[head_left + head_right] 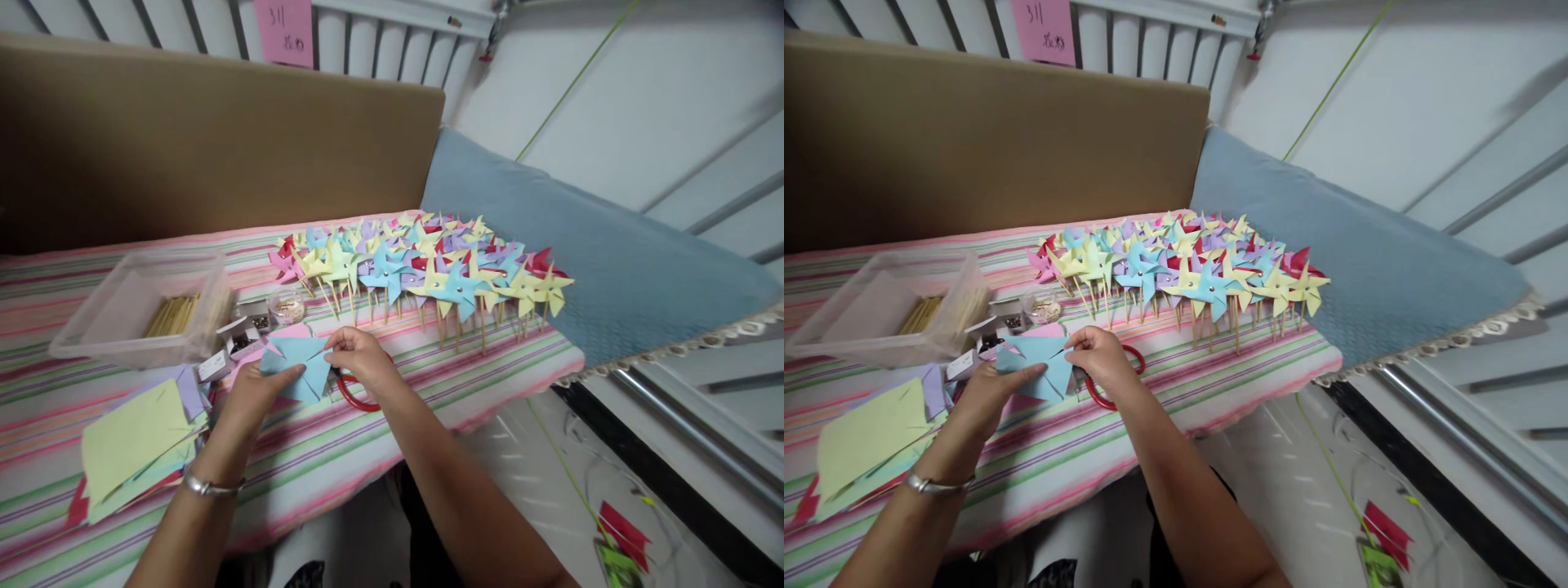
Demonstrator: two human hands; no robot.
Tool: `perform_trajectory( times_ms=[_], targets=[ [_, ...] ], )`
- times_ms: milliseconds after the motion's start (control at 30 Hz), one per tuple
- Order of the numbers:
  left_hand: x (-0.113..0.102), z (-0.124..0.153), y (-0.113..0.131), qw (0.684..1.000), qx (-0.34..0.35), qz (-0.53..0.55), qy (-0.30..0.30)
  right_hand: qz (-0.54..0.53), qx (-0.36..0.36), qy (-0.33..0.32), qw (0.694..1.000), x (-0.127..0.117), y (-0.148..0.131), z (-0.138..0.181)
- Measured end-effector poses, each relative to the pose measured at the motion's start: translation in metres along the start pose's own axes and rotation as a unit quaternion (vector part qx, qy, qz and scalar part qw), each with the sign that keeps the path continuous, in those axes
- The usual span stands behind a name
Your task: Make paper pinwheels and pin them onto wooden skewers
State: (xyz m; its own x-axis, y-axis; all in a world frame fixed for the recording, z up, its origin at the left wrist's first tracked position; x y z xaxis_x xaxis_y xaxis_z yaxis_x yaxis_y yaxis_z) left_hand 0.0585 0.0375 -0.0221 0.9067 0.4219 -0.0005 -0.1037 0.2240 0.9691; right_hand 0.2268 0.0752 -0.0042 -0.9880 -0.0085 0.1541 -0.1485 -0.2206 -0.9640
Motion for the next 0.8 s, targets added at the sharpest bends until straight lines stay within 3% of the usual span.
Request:
perform_trajectory(
  times_ms=[300,633,800],
  targets=[
    [-0.0044,-0.0057,-0.0002,1.000,-0.002,0.011,-0.003,0.047,-0.037,-0.017,0.998,-0.0006,0.0028,-0.0028],
    [-0.0030,-0.0033,0.0022,0.999,-0.005,0.030,-0.009,0.067,-0.140,0.004,0.988,0.0053,-0.0003,0.0033],
    [-0.0050,-0.0065,-0.0011,0.999,-0.012,0.040,-0.022,0.093,-0.147,0.009,0.985,0.0054,-0.0025,0.0052]
  ],
)
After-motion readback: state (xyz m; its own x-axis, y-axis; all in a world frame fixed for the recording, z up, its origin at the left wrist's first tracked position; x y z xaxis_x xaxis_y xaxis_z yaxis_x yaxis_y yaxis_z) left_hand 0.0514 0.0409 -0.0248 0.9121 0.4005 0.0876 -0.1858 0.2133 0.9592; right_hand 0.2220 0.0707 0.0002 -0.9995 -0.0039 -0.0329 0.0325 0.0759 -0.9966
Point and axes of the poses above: each hand's wrist, its own z-axis away from the middle knuckle, its own x-axis out of the palm, y = z × x, the point moved 2 cm from there along -z, towards the middle knuckle, and after that the axes turned 13 degrees about y, right-handed, at the moved point
